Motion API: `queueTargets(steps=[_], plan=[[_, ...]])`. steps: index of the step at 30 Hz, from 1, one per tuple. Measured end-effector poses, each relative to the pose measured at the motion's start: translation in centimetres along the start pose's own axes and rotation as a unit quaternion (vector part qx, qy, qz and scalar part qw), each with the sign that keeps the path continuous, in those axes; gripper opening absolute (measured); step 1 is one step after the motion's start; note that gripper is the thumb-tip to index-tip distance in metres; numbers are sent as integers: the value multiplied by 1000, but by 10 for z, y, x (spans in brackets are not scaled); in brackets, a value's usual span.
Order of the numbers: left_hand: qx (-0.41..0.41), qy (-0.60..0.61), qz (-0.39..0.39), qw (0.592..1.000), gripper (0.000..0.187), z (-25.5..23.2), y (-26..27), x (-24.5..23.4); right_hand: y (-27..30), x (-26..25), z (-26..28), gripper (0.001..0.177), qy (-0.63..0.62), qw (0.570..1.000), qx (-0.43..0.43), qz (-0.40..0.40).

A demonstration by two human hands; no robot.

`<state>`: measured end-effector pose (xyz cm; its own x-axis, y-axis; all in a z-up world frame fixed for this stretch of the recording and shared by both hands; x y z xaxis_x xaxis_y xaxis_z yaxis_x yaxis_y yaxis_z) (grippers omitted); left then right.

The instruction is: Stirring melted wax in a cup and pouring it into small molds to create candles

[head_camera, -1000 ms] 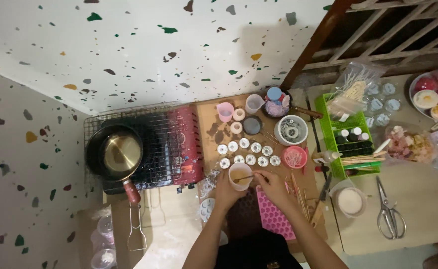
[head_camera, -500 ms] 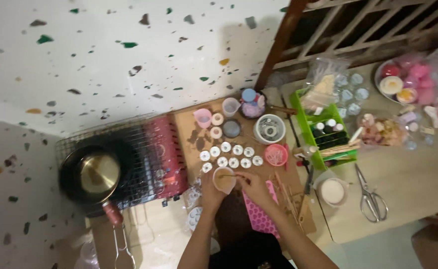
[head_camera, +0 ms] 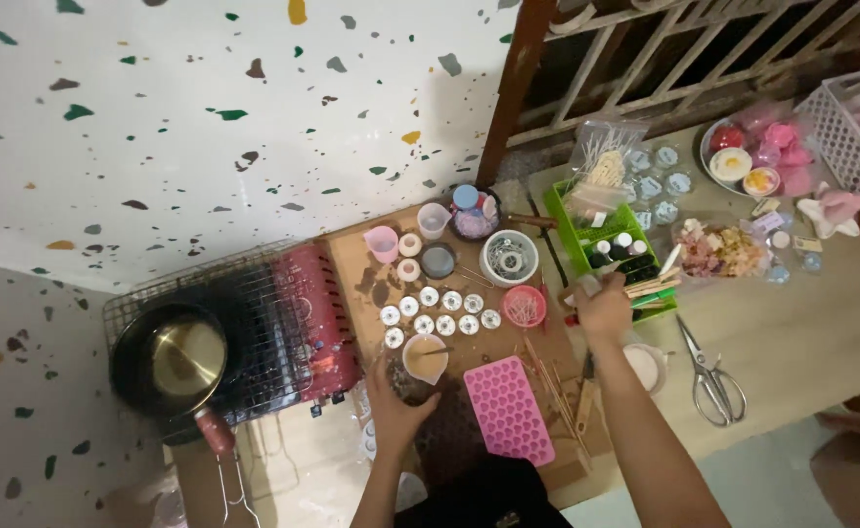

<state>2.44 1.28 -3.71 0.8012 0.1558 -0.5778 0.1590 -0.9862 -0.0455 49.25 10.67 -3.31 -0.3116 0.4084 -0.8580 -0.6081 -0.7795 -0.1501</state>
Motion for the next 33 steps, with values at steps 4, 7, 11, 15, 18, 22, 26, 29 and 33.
queueTargets(steps=[4,7,11,15,18,22,26,29,33], plan=[[-38,-10,15,999,119,5,12,-15,-5,4,-10,34,-7,997,-2,75],[-2,-36,-30,999,114,-11,18,-32,-12,-9,-32,50,-23,996,83,23],[47,-52,-98,993,86,-39,26,-51,-26,0,-29,45,-71,997,8,36],[91,-25,-154,983,24,-82,24,-66,-18,-13,19,40,2,989,-63,131],[70,-42,-103,991,26,-70,18,-15,19,-82,109,44,-54,982,-101,149],[198,90,-30,976,54,-208,-4,-30,72,-149,198,43,-53,962,-137,232],[299,16,-99,949,64,-239,-18,-28,101,-186,243,38,-115,948,-174,239],[306,35,-75,948,62,-241,-29,-39,97,-187,248,31,-158,939,-197,235],[259,98,48,960,58,-254,-37,-69,117,-195,278,26,-241,886,-266,294]])
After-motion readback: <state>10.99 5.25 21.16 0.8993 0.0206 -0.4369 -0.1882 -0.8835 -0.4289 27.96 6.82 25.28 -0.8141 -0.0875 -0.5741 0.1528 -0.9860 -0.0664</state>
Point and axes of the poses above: each hand's wrist, its own y-axis away from the middle knuckle, its own x-axis out of the palm, z = x × y, the point moved 10 cm from there along -y, towards the middle knuckle, and after that the axes turned 4 degrees about -y, right-handed, at the moved point
